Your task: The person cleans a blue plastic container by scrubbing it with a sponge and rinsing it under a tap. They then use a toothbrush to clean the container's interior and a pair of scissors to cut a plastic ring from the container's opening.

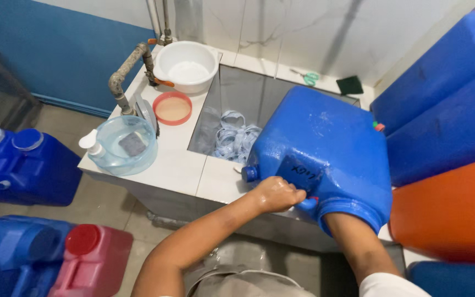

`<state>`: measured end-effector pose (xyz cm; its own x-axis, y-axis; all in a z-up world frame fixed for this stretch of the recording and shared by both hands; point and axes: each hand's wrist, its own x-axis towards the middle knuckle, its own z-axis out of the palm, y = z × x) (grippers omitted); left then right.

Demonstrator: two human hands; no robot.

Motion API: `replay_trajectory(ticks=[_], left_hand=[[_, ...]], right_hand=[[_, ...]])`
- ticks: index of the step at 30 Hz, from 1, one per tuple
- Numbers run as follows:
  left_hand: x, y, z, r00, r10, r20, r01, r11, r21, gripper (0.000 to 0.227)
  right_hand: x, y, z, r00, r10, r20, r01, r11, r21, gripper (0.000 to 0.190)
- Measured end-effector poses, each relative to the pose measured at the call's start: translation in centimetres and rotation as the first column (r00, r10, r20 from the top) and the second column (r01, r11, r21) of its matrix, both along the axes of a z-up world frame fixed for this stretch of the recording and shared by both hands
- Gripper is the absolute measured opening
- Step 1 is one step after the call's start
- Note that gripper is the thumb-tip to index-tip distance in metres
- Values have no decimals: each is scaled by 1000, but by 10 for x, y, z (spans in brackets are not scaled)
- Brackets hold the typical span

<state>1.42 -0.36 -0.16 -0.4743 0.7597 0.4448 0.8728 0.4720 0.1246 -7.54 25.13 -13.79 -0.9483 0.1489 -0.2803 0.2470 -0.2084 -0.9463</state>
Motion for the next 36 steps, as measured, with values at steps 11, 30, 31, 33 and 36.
replay_trajectory(ticks=[11, 30, 31, 33, 36], left_hand=[[-9, 6, -16, 999, -43, -4, 44, 999, 25, 3], [-28, 2, 42, 996, 26, 85, -15, 991, -131, 13], [-31, 7, 49, 993, 45, 107, -27, 986, -166, 17], [-39, 20, 60, 990, 69, 122, -41, 975, -217, 23], [-47, 35, 71, 990, 84, 114, -54, 968, -247, 27]], right_hand=[[-14, 8, -10, 1000, 15, 17, -15, 1000, 16, 50], [-4, -40, 89, 982, 179, 62, -152, 551, 821, 39], [-10, -36, 94, 983, 180, 32, -145, 661, 737, 38], [-17, -20, 99, 988, 151, -12, -131, 891, 434, 37], [-23, 2, 103, 996, 92, -15, -93, 983, -159, 35]])
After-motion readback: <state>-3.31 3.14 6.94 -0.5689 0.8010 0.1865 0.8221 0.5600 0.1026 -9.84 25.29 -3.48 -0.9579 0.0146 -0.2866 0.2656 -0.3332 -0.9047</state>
